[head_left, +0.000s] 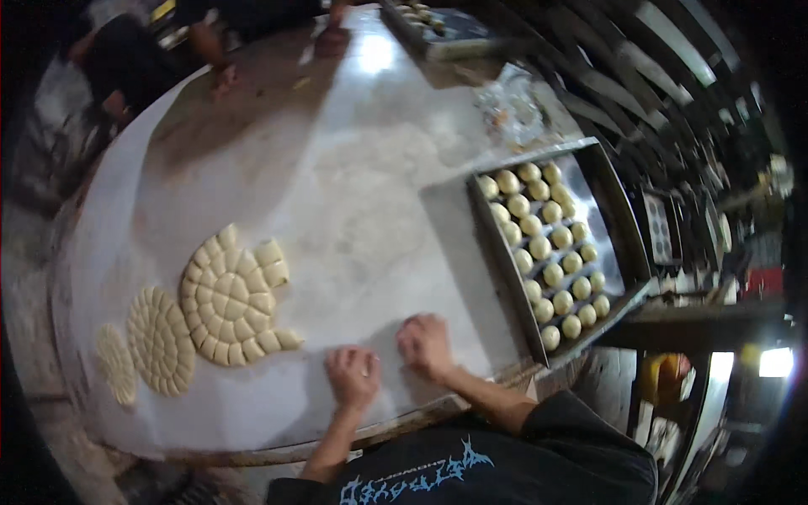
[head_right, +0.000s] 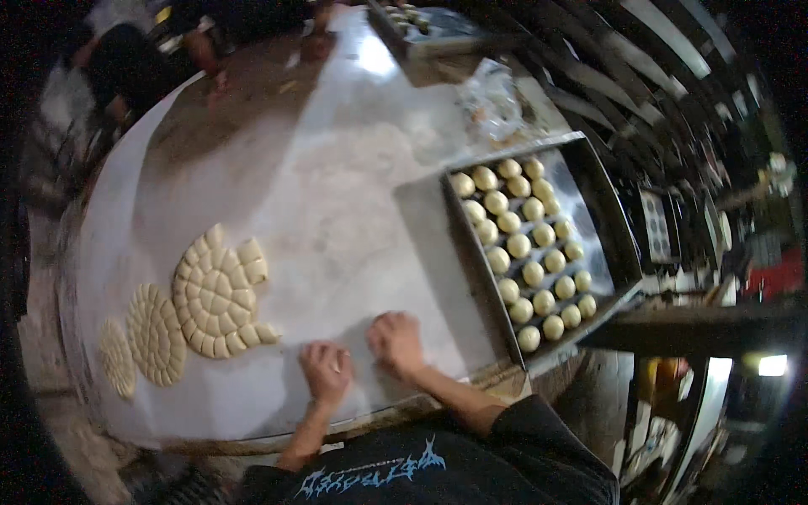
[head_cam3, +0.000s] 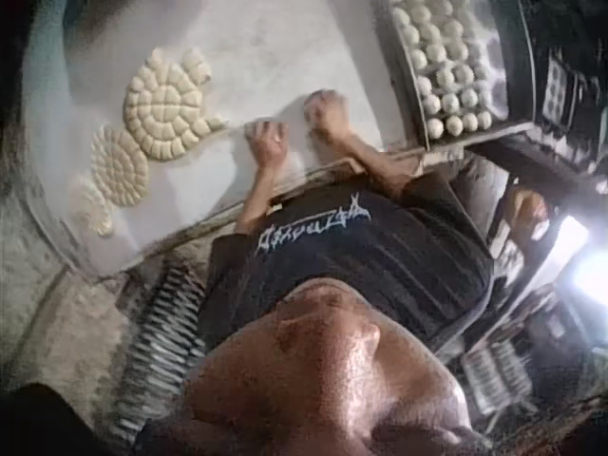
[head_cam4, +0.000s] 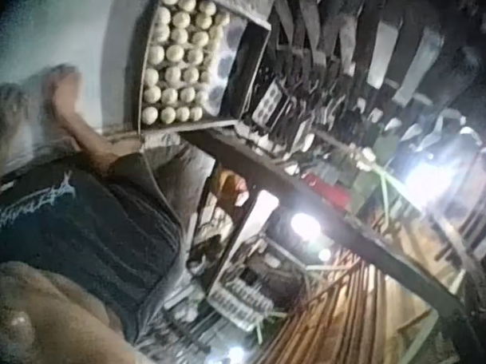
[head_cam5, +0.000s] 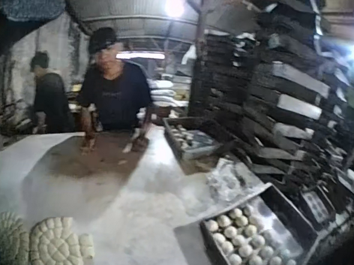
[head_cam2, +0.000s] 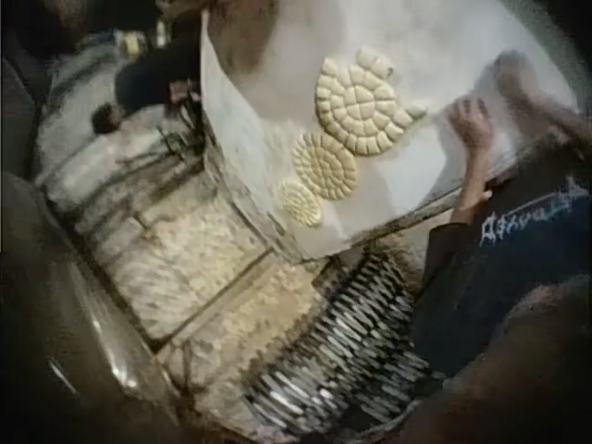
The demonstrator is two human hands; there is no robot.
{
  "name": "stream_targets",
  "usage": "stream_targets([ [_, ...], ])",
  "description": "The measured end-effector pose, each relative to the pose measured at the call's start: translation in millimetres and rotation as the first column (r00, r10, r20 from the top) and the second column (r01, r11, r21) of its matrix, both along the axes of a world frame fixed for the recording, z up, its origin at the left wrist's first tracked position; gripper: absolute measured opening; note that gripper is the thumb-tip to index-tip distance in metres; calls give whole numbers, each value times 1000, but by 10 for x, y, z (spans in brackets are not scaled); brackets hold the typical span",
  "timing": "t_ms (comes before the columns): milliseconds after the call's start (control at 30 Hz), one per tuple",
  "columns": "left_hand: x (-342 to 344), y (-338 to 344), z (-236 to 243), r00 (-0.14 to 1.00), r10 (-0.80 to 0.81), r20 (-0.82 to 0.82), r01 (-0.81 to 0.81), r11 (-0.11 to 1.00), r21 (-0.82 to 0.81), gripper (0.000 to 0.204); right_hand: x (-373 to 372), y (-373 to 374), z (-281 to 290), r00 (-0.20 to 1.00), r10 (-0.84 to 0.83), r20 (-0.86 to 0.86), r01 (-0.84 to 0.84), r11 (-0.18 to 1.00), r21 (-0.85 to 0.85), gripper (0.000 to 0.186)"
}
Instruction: Break off pieces of dough and roll them into small balls to place on a baking tray.
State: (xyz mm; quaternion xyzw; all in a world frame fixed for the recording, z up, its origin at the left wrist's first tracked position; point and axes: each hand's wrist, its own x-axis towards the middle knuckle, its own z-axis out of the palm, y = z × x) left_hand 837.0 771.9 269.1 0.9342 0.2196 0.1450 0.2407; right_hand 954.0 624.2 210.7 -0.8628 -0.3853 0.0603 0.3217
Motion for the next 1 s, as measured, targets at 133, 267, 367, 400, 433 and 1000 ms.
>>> stream_targets([
  [133,-1018,-277,-321,957,-285,51,282,957,63,14,-433,-682,337,959,269,90,-268,963,-25,19],
  [267,-976,490,-177,987,155,-32,-151,983,108,18,477,-816,454,979,-110,170,120,991,-52,22],
  [367,-146,301,-52,995,63,71,-65,998,16,17,494,-69,448,994,-111,-7,111,991,72,16],
  [400,-132,63,-57,997,41,70,-42,999,21,17,283,43,305,998,-66,-9,67,996,64,17],
  [433,-281,-139,-69,998,-34,46,35,999,-17,16,-22,22,469,999,21,-45,-20,999,27,16],
  [1000,-862,-89,-127,997,-74,-23,77,957,279,10,-500,-997,773,934,357,14,-345,910,-230,40],
])
